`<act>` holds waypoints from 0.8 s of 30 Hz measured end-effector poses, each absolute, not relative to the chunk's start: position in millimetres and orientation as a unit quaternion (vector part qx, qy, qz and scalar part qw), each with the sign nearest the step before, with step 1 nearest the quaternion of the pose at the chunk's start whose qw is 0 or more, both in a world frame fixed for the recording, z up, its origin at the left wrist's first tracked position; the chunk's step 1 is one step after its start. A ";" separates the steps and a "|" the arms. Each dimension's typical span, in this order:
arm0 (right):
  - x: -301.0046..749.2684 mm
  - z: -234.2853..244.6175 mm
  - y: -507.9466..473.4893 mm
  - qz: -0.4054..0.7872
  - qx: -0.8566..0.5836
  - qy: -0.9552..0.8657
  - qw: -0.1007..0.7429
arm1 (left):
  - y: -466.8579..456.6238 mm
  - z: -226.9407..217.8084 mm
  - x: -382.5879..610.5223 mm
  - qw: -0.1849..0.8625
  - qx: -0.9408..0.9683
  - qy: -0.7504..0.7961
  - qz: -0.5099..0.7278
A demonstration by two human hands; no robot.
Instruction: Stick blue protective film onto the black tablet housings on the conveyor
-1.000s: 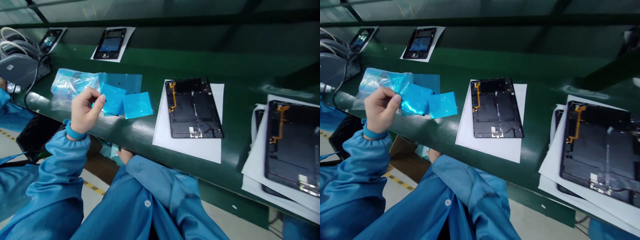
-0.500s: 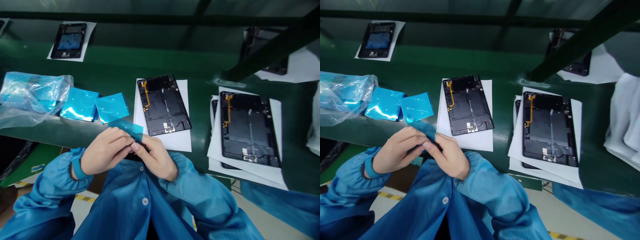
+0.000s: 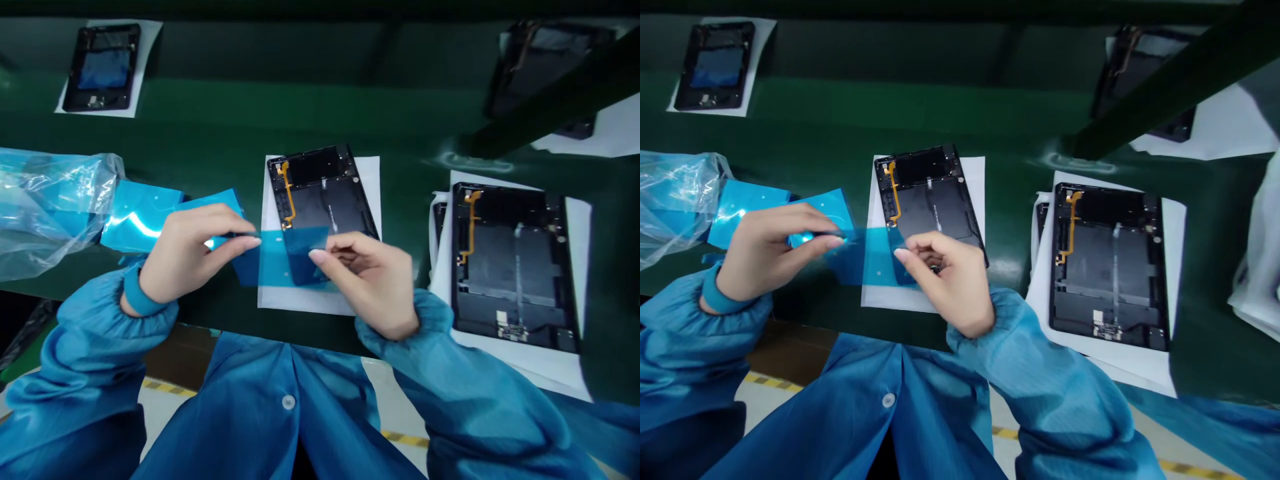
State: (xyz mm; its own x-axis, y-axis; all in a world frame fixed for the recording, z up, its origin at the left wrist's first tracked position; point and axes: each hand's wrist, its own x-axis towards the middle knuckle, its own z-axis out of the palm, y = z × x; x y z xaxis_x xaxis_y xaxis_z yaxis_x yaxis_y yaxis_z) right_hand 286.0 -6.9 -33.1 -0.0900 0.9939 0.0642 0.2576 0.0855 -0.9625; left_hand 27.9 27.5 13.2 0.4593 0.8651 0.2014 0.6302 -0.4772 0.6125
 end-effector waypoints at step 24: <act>334.0 -71.4 38.4 0.501 -0.661 -0.391 0.398 | 12.0 -54.2 50.1 0.150 0.892 0.419 0.083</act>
